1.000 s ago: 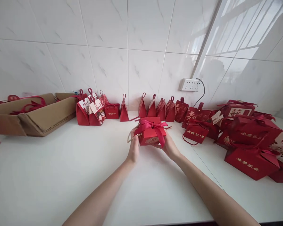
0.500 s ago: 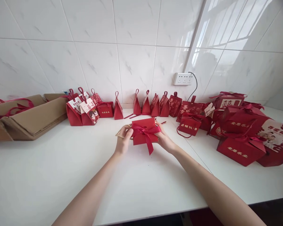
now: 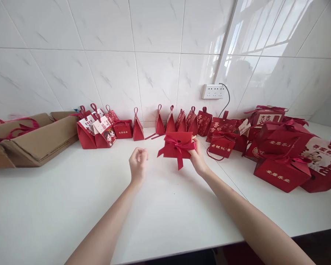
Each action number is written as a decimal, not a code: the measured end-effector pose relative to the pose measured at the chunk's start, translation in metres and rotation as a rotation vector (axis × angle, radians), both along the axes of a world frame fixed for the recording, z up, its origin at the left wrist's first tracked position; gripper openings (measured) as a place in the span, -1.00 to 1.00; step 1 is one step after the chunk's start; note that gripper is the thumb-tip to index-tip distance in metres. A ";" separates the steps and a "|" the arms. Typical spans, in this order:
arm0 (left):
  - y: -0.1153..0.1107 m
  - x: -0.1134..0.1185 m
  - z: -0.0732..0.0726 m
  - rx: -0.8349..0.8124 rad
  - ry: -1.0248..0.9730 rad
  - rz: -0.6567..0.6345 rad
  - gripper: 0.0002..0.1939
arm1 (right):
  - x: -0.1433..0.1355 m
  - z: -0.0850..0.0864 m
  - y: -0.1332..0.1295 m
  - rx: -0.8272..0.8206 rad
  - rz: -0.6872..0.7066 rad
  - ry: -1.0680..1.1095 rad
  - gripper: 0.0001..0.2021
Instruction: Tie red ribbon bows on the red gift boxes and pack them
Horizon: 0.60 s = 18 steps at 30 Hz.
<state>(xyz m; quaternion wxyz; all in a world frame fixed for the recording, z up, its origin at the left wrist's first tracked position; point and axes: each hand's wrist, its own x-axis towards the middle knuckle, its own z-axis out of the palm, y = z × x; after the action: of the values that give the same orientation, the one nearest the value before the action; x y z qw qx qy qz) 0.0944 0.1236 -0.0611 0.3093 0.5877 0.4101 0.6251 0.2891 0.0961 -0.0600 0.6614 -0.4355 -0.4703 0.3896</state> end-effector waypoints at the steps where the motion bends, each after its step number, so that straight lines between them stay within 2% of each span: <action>1: 0.000 0.000 0.001 0.004 0.023 0.005 -0.73 | -0.002 -0.001 -0.002 0.005 0.057 -0.033 -0.48; 3: -0.001 0.002 0.002 -0.008 0.079 -0.074 -0.74 | -0.006 -0.002 -0.006 0.008 0.128 -0.092 -0.50; 7: -0.006 0.008 -0.002 -0.052 0.147 -0.225 -0.68 | -0.012 -0.003 -0.010 0.009 0.123 -0.143 -0.46; 18: -0.013 0.014 -0.002 -0.142 0.266 -0.290 -0.66 | -0.011 -0.017 0.006 -0.161 0.020 0.026 -0.46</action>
<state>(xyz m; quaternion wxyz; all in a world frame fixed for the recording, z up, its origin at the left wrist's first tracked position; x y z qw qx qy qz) 0.1084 0.1106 -0.0627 0.3798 0.6947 0.4016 0.4603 0.2780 0.1024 -0.0766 0.6262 -0.4775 -0.4333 0.4383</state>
